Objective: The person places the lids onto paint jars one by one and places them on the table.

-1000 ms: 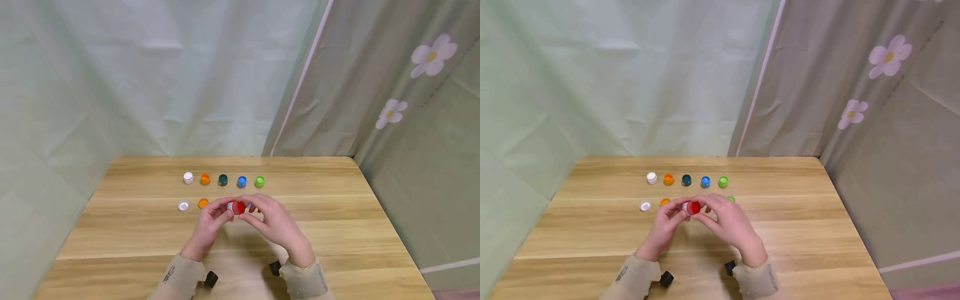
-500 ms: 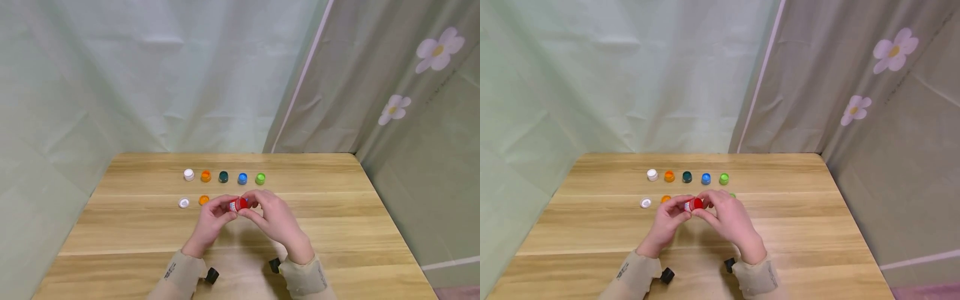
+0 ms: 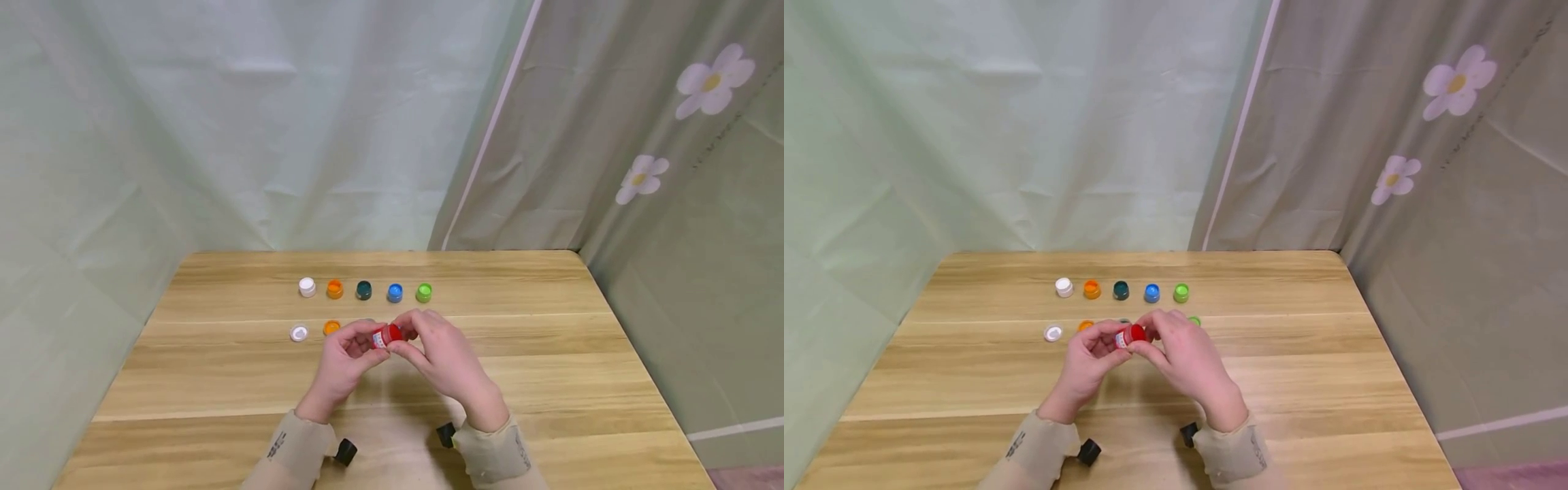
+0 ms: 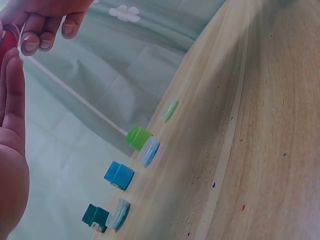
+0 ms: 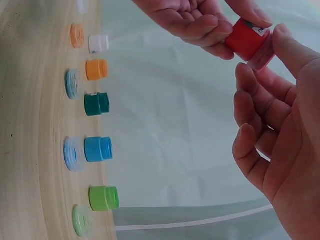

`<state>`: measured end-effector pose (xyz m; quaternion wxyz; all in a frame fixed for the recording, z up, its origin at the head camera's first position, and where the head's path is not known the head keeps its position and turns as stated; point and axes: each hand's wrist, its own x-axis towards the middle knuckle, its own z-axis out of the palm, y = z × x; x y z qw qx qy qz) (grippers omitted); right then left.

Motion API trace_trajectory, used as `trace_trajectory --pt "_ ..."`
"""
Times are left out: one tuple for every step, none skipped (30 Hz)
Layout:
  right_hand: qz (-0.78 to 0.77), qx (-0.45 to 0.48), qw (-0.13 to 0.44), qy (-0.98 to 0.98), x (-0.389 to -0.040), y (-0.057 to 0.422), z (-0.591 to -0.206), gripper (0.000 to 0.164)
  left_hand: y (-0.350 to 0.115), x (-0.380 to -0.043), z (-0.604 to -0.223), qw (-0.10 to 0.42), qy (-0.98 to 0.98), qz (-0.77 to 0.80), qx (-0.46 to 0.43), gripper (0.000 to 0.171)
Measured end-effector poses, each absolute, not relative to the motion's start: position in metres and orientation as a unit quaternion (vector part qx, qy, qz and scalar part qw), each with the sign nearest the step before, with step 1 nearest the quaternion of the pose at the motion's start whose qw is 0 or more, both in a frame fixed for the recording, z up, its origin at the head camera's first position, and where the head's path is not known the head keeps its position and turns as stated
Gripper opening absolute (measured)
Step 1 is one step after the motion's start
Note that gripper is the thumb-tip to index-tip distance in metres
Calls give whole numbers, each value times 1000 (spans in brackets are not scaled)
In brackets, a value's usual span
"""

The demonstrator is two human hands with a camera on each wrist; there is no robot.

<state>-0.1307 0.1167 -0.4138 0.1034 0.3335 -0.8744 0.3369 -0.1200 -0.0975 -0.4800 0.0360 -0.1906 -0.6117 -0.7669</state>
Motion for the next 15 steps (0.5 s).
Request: trace_trajectory --pt "336 333 104 -875 -131 117 -414 29 -97 -120 -480 38 -612 -766 -192 36" --pt "335 333 105 -875 -130 117 -413 29 -97 -120 -480 41 -614 -764 -195 36" --pt "335 333 106 -875 -130 118 -413 28 -96 -120 -480 44 -616 -762 -196 37" --pt "333 334 107 -875 -130 118 -413 28 -96 -121 -480 49 -618 -759 -200 37" --pt "332 336 109 -875 -131 118 -413 28 -96 -121 -480 52 -620 -756 -202 37" --pt "331 337 110 -874 -131 119 -413 28 -96 -121 -480 55 -622 -754 -202 38" --pt "329 339 112 -874 -131 118 -413 28 -96 -121 -480 59 -625 -751 -204 37" --pt "328 340 113 -874 -131 118 -413 29 -96 -121 -480 62 -626 -749 -206 37" --pt "327 341 115 -874 -132 118 -413 29 -96 -121 -480 66 -628 -747 -206 36" --pt "326 341 115 -874 -132 118 -413 29 -96 -121 -480 68 -629 -747 -207 36" --pt "326 341 115 -874 -132 118 -413 30 -96 -121 -481 69 -629 -746 -205 36" --pt "326 340 115 -875 -132 118 -414 30 -96 -121 -481 70 -630 -746 -205 35" --pt "326 338 114 -875 -132 118 -414 30 -95 -121 -482 72 -629 -746 -204 35" --pt "326 336 114 -876 -131 117 -414 31 -95 -121 -482 72 -629 -747 -203 36" --pt "325 334 116 -877 -131 117 -414 31 -95 -121 -483 73 -628 -748 -201 36"
